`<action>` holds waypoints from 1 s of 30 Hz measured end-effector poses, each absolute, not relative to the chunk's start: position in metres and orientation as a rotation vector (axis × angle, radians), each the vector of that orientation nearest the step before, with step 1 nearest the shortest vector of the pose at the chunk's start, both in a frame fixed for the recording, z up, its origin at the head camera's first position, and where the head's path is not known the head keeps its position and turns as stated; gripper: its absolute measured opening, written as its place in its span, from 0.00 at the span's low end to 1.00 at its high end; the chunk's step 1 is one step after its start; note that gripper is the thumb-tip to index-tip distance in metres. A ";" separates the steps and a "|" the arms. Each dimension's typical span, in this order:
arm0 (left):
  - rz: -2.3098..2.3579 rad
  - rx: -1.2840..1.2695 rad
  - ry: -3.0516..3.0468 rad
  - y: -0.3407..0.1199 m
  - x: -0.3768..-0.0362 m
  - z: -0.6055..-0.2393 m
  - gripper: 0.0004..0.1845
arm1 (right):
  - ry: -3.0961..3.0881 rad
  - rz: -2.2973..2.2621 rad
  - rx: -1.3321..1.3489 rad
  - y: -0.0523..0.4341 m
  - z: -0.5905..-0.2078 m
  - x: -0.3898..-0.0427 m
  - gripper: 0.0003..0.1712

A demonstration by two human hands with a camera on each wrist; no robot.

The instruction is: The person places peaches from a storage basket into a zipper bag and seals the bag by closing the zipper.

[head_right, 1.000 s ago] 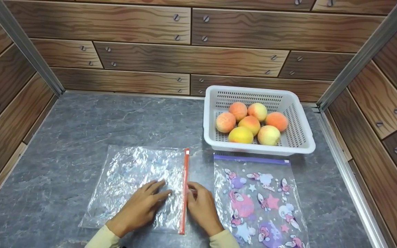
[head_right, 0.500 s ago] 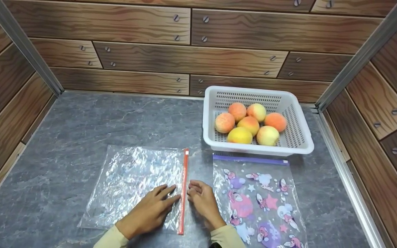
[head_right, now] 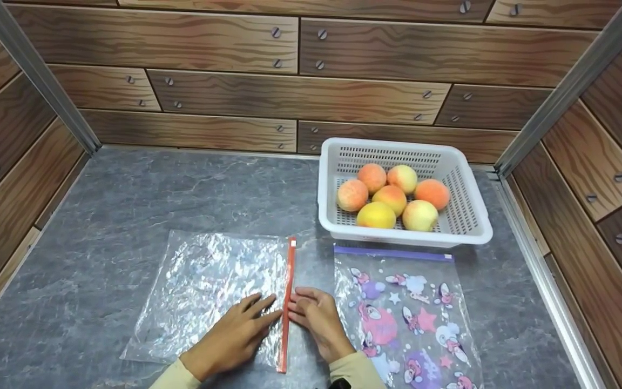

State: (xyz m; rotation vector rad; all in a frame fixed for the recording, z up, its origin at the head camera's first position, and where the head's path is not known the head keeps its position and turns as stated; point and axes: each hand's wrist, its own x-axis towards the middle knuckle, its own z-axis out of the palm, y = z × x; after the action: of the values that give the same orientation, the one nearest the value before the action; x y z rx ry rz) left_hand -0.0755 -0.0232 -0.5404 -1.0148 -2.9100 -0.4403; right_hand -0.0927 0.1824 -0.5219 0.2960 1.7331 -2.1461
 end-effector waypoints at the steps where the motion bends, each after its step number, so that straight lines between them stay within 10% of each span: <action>1: -0.435 -1.016 -2.907 -0.023 -0.076 -0.541 0.20 | 1.730 -2.149 0.293 0.183 -0.522 -0.093 0.27; 30: -0.721 -0.983 -2.885 -0.024 -0.077 -0.540 0.20 | 1.669 -2.184 0.341 0.182 -0.523 -0.098 0.26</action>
State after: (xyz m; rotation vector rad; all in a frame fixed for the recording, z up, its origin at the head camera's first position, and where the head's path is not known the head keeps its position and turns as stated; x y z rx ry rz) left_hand -0.0768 -0.0244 -0.5396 -0.9830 -2.8849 -0.7211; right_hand -0.0980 0.1817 -0.5226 0.3409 1.6693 -2.1837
